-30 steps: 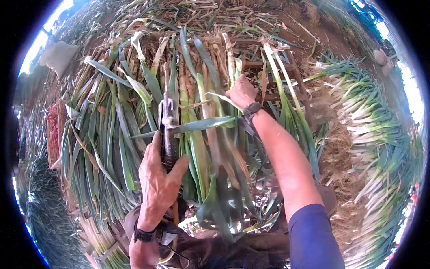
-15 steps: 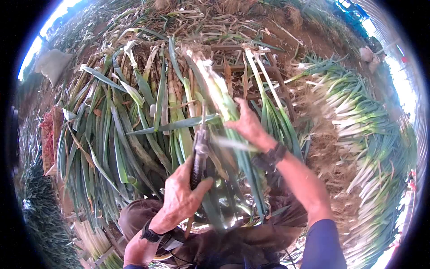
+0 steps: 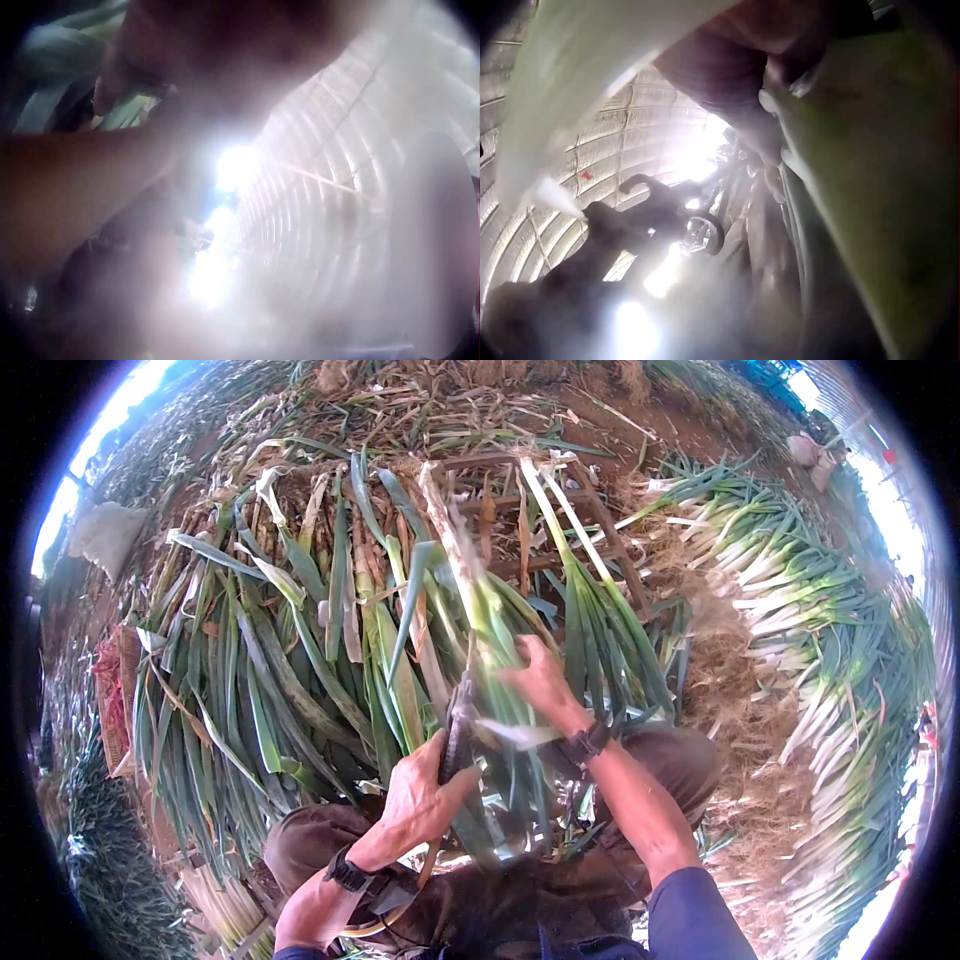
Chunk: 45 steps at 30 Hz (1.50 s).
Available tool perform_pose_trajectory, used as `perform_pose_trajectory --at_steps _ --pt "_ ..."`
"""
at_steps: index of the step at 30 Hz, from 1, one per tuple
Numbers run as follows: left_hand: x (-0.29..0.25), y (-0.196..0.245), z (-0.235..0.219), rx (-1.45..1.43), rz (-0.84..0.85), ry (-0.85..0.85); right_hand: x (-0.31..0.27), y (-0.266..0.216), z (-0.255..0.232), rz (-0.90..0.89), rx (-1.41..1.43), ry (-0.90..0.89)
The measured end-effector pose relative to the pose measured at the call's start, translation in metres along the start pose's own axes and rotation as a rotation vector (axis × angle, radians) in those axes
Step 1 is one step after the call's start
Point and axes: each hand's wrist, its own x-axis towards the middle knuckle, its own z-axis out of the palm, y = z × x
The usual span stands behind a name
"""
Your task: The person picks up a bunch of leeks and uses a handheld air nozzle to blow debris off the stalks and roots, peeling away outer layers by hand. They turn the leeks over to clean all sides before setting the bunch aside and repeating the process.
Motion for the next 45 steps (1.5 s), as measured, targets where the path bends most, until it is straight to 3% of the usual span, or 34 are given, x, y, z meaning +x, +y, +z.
perform_pose_trajectory --at_steps 2,7,9,13,16,23,25,33,37,39,41,42,43,45 --pt "0.012 0.005 0.001 0.003 -0.005 0.069 -0.01 0.003 -0.004 0.006 -0.028 -0.031" --pt "0.058 0.011 0.006 0.033 -0.037 0.061 -0.034 0.021 -0.02 0.014 0.064 -0.103" --pt "0.078 0.009 0.01 0.105 0.017 0.146 -0.038 0.025 -0.025 0.032 0.088 -0.111" --pt "0.108 0.023 0.0 0.042 -0.101 0.181 -0.043 0.029 -0.026 0.067 0.16 -0.144" --pt "0.119 0.024 -0.001 0.117 -0.078 0.219 -0.044 0.026 -0.026 0.084 0.153 -0.137" --pt "0.061 0.021 0.017 0.046 0.009 0.126 -0.027 0.023 -0.044 0.081 0.267 -0.162" --pt "0.037 0.017 0.026 0.096 0.001 0.086 -0.021 0.017 -0.045 0.245 0.248 -0.148" --pt "-0.022 -0.022 0.038 0.179 0.073 0.014 -0.021 -0.025 -0.034 0.247 0.06 -0.151" --pt "-0.027 -0.021 0.028 0.128 0.052 -0.035 -0.008 -0.007 -0.027 0.228 -0.037 -0.14" --pt "-0.023 -0.019 0.024 0.118 0.054 -0.064 -0.003 0.006 -0.023 0.11 -0.048 -0.155" --pt "-0.02 -0.017 0.023 0.111 0.069 -0.022 -0.003 0.001 -0.02 -0.233 -1.023 -0.039" --pt "-0.016 -0.019 0.023 0.128 0.074 -0.002 -0.004 -0.002 -0.022 -0.343 -1.09 -0.019" --pt "-0.013 -0.018 0.022 0.144 0.077 0.02 -0.001 -0.01 -0.027 -0.357 -1.1 -0.027" --pt "-0.008 -0.015 0.018 0.114 0.057 0.038 0.014 -0.031 -0.038 -0.063 -0.902 -0.225"
